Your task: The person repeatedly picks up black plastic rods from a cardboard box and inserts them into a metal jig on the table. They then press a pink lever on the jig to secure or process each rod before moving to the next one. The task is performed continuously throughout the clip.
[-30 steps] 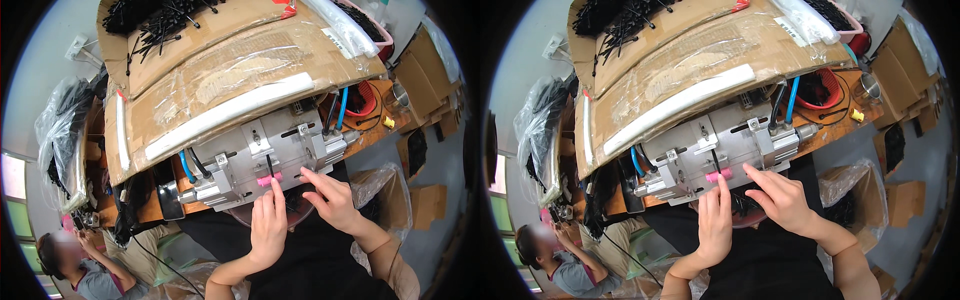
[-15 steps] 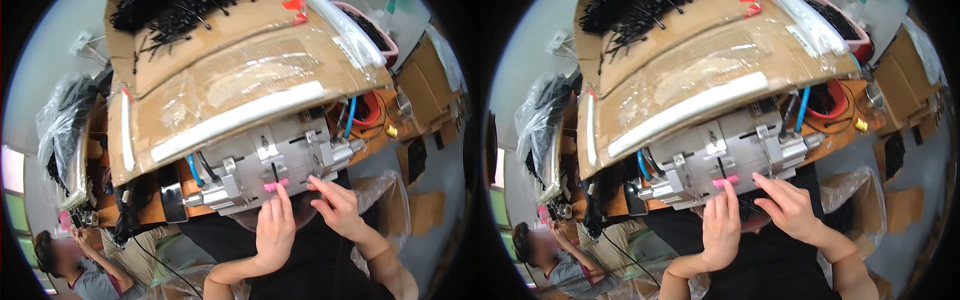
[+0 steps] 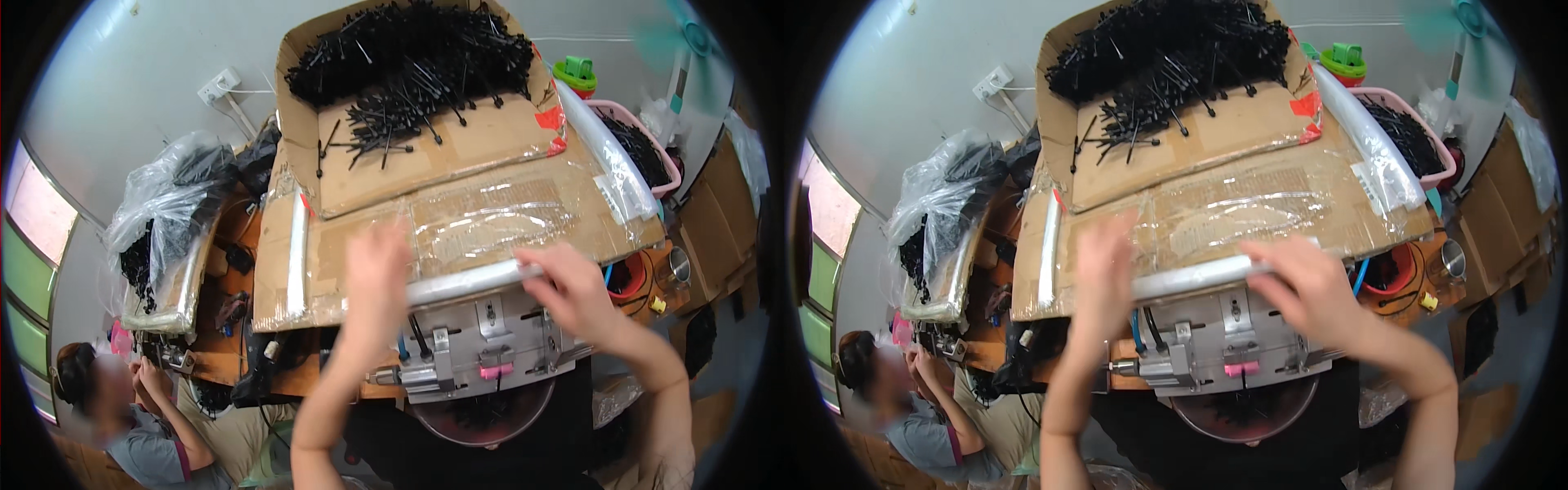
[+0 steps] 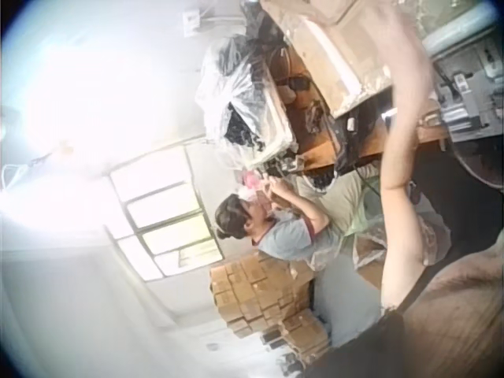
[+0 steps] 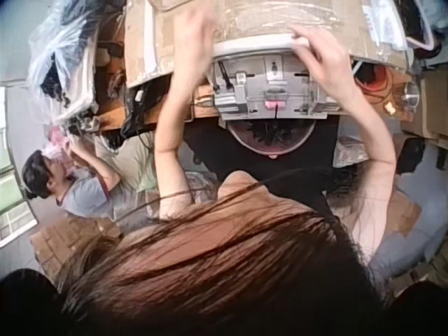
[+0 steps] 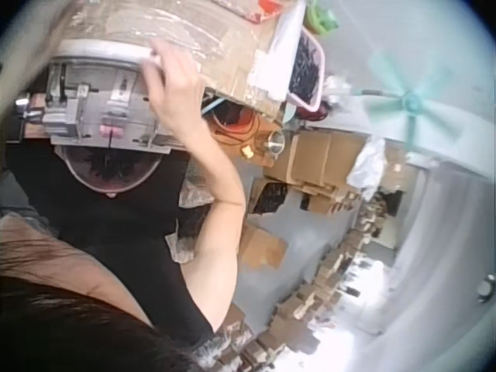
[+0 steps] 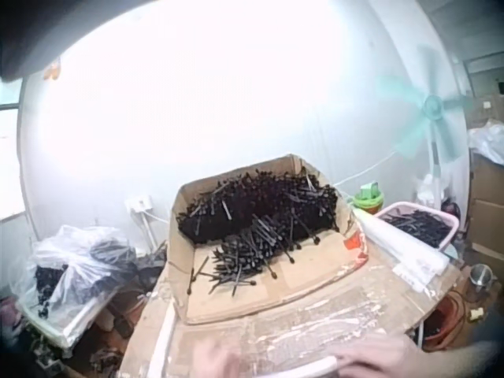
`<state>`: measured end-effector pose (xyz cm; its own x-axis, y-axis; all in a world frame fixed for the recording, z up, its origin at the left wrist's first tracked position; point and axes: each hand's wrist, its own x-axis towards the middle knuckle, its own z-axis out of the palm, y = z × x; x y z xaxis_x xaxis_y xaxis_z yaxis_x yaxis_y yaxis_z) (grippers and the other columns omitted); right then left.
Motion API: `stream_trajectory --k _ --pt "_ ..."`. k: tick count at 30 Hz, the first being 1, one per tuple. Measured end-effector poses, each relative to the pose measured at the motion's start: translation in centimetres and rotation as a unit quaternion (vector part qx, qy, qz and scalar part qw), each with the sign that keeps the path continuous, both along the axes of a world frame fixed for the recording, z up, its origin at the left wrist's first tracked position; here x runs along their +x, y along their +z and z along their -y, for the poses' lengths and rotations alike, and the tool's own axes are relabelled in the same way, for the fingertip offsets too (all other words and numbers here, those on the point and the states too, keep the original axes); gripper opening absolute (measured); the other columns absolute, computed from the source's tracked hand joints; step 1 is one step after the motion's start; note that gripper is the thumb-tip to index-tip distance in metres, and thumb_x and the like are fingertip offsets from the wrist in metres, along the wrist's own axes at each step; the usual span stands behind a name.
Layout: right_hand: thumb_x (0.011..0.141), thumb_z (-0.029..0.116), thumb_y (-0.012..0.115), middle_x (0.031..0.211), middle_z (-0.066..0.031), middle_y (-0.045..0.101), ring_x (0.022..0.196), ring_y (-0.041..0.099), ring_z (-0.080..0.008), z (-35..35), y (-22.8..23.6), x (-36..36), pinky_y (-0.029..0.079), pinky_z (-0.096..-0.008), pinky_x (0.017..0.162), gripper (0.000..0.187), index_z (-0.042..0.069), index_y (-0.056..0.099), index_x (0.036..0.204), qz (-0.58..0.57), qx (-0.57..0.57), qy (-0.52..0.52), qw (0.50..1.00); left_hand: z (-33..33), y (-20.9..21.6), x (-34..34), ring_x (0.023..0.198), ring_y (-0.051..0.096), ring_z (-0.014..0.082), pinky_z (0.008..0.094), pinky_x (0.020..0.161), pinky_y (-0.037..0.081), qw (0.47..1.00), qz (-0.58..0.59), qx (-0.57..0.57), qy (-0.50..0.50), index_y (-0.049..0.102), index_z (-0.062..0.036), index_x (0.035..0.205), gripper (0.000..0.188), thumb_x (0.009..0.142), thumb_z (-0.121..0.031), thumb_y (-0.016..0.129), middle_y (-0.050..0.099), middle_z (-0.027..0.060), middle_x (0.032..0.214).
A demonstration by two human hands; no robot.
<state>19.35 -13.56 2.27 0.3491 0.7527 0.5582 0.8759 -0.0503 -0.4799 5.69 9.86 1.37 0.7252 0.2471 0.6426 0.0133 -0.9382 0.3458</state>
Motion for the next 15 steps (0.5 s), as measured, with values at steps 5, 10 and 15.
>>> stream_trajectory --k 5,10,15 --pt "0.092 0.018 0.063 0.110 -0.0183 0.062 0.106 0.057 -0.0342 -12.7 0.4 9.9 0.045 -0.0415 0.093 0.036 -0.001 0.058 0.121 -0.020 0.019 -0.031 0.999 -20.0 0.5 10.8 0.127 0.039 0.0498 0.0500 0.111 0.029 0.960 -0.110 -0.133 0.223 0.044 -0.0036 0.143 0.062 0.102 -0.050 0.034 0.044 0.0338 0.139" --pt "0.090 0.016 0.065 0.113 -0.0156 0.057 0.108 0.051 -0.0334 -20.2 -2.0 13.3 0.042 -0.0415 0.095 0.043 0.003 0.054 0.130 0.058 0.057 -0.025 0.996 -25.9 1.0 20.6 0.141 0.028 0.0457 0.0478 0.118 0.016 0.962 -0.075 -0.231 0.127 0.033 -0.0081 0.152 0.079 0.098 -0.065 0.023 0.038 0.0244 0.151" --pt "0.087 0.016 0.069 0.106 -0.0133 0.058 0.101 0.050 -0.0315 -21.9 -2.4 12.9 0.043 -0.0410 0.092 0.041 0.004 0.059 0.125 0.110 0.041 -0.013 0.993 -23.4 2.7 23.9 0.140 0.035 0.0375 0.0447 0.117 0.022 0.961 -0.135 -0.241 0.012 0.050 -0.0151 0.143 0.066 0.097 -0.060 0.038 0.044 0.0192 0.148"
